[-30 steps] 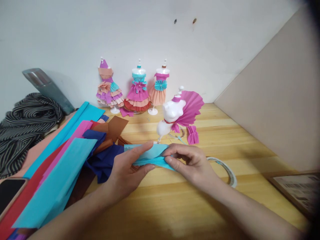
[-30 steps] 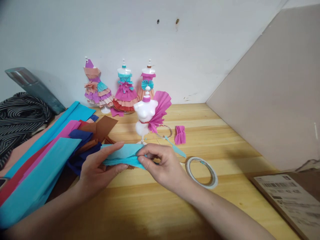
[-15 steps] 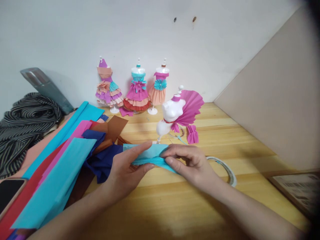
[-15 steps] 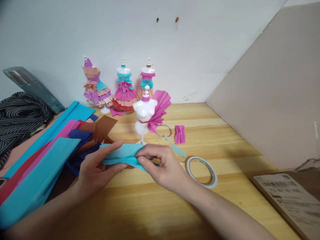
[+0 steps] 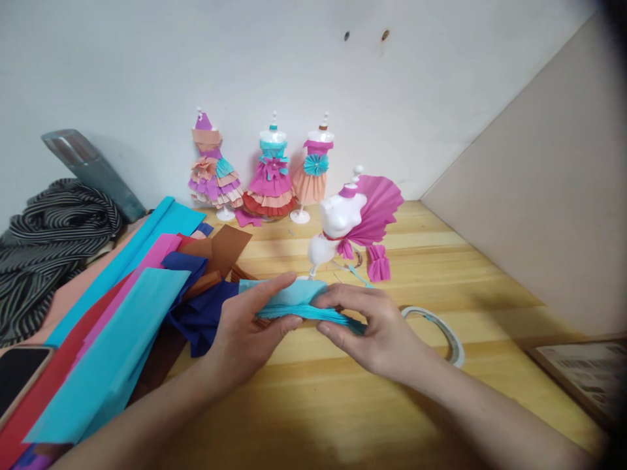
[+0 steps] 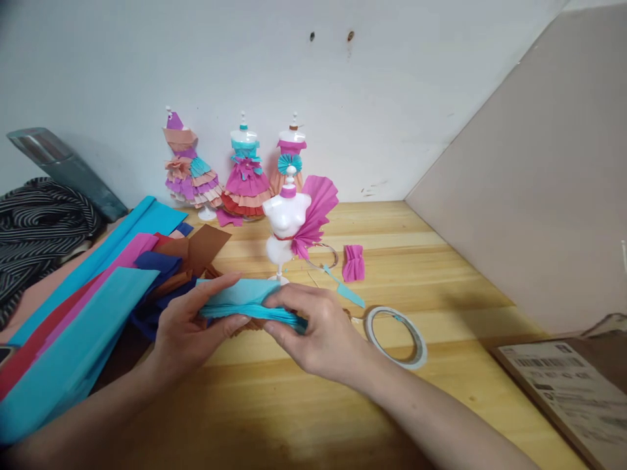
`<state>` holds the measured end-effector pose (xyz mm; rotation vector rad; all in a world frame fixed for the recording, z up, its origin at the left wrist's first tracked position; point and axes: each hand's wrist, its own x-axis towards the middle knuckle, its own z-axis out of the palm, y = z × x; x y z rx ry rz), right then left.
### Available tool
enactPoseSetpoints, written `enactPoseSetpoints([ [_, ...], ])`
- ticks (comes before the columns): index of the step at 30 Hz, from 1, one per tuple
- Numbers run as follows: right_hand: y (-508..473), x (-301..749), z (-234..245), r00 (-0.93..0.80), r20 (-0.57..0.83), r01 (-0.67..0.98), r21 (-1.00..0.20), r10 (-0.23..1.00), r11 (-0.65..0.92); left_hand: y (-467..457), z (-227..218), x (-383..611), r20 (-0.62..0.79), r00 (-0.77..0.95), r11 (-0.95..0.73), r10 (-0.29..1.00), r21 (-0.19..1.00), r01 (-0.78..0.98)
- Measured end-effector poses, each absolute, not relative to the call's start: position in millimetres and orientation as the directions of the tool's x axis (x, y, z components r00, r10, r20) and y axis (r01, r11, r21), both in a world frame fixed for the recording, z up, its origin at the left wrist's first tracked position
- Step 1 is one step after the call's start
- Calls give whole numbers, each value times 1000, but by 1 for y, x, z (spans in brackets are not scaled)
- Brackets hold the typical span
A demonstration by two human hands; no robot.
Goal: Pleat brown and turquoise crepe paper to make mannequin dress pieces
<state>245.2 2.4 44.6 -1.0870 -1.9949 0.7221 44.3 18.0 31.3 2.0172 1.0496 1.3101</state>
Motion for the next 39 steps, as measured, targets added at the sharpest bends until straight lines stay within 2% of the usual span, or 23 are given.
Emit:
enactPoseSetpoints([
  [5, 4, 243, 42, -298, 209, 311, -901, 932, 301, 17, 31, 45, 498, 216, -542, 840, 788, 290],
  [8, 4, 241, 44, -269, 205, 169, -952, 941, 256, 15, 31, 46, 473, 201, -511, 858, 825, 240],
  [10, 3, 241, 45, -229, 240, 147, -949, 943, 278, 13, 31, 46, 441, 191, -475, 877, 854, 213],
  [14, 0, 243, 44, -135, 406, 245, -870, 904, 427, 11, 30, 45, 384, 189, -413, 904, 900, 143],
  [17, -2, 246, 43, -158, 563, 299, -756, 811, 582, 11, 34, 45, 389, 173, -412, 905, 903, 122],
  [20, -3, 248, 42, -194, 655, 357, -646, 730, 674, 13, 41, 44, 346, 175, -366, 922, 926, 96],
  [26, -1, 250, 45, -171, 738, 406, -551, 653, 729, 17, 48, 35, 165, 388, -95, 907, 977, -193],
  [28, 0, 251, 47, -180, 755, 413, -523, 630, 745, 19, 47, 30, 106, 423, -13, 900, 976, -217],
  [32, -1, 252, 53, -244, 802, 443, -407, 545, 799, 23, 44, 25, 4, 366, 63, 931, 983, -170],
  [35, 0, 252, 55, -276, 826, 478, -326, 492, 816, 23, 44, 25, -32, 296, 96, 955, 974, -204],
  [37, 0, 252, 53, -261, 825, 487, -335, 501, 806, 23, 45, 26, -4, 282, 67, 960, 975, -213],
  [39, 1, 252, 49, -212, 799, 479, -416, 562, 773, 23, 48, 25, 47, 332, 24, 942, 978, -208],
])
